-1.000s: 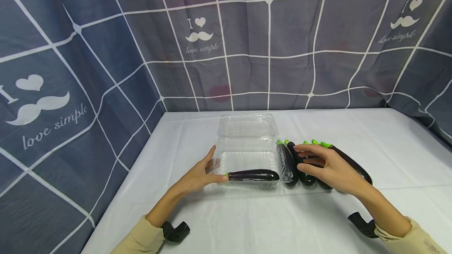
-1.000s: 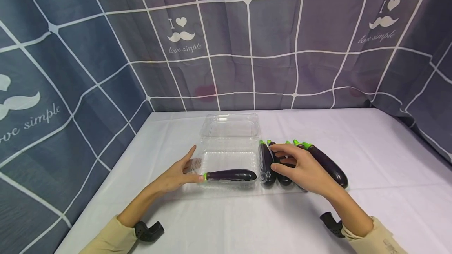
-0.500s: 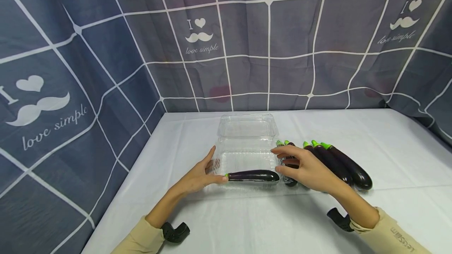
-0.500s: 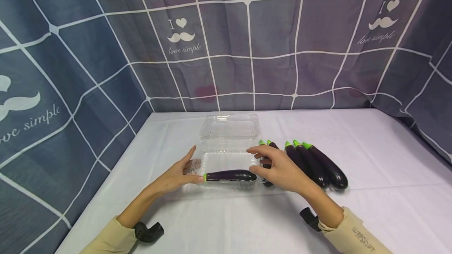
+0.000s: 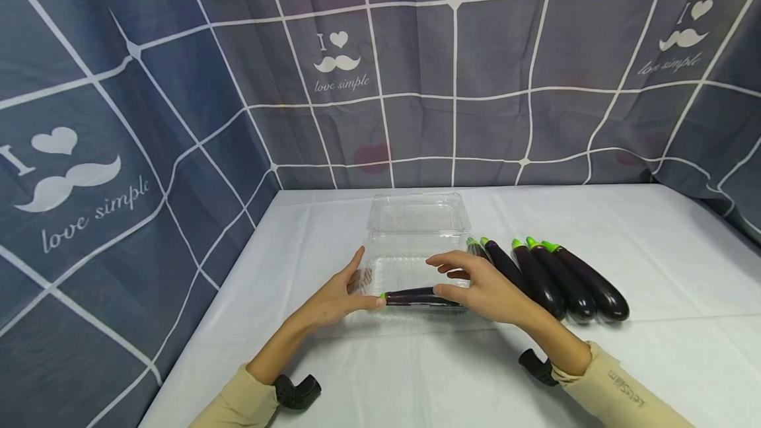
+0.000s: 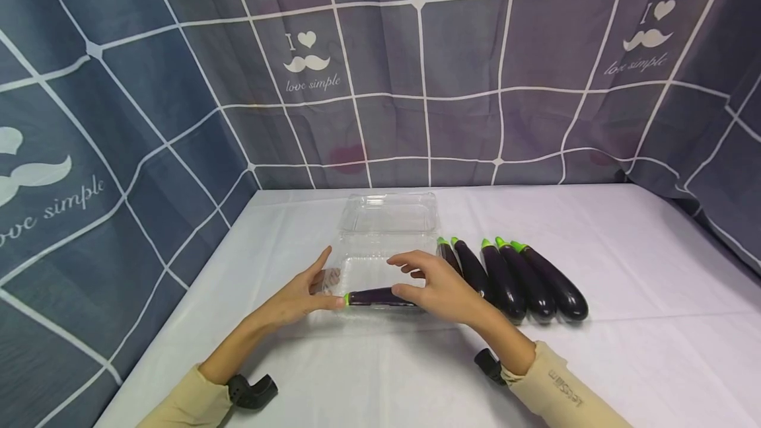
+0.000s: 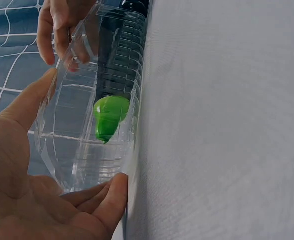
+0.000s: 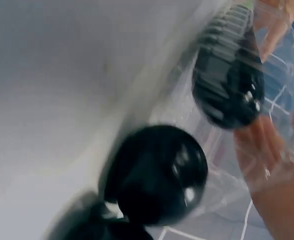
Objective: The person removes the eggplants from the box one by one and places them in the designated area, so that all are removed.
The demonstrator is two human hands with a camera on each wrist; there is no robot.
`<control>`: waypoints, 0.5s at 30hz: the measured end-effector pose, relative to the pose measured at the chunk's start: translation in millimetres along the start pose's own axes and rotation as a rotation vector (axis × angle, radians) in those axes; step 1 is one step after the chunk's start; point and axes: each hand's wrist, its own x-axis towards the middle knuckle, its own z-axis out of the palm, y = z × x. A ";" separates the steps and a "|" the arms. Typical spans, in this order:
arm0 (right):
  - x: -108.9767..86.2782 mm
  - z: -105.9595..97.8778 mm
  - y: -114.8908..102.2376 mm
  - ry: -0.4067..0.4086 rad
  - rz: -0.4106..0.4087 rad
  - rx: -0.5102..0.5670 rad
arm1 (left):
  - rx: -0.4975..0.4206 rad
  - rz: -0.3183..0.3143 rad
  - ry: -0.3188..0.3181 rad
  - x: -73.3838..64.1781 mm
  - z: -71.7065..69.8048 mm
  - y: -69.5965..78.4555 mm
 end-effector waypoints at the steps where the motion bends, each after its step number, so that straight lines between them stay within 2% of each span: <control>1: 0.9 1.7 0.3 -0.001 0.006 -0.002 | -0.002 -0.003 0.000 0.1 0.2 0.4; 8: 10.1 7.7 -0.3 -0.028 0.016 -0.073 | -0.003 -0.008 -0.004 1.2 -0.4 0.4; 15: 24.5 9.4 3.4 -0.112 0.016 -0.032 | -0.005 -0.017 0.005 2.4 -0.1 0.1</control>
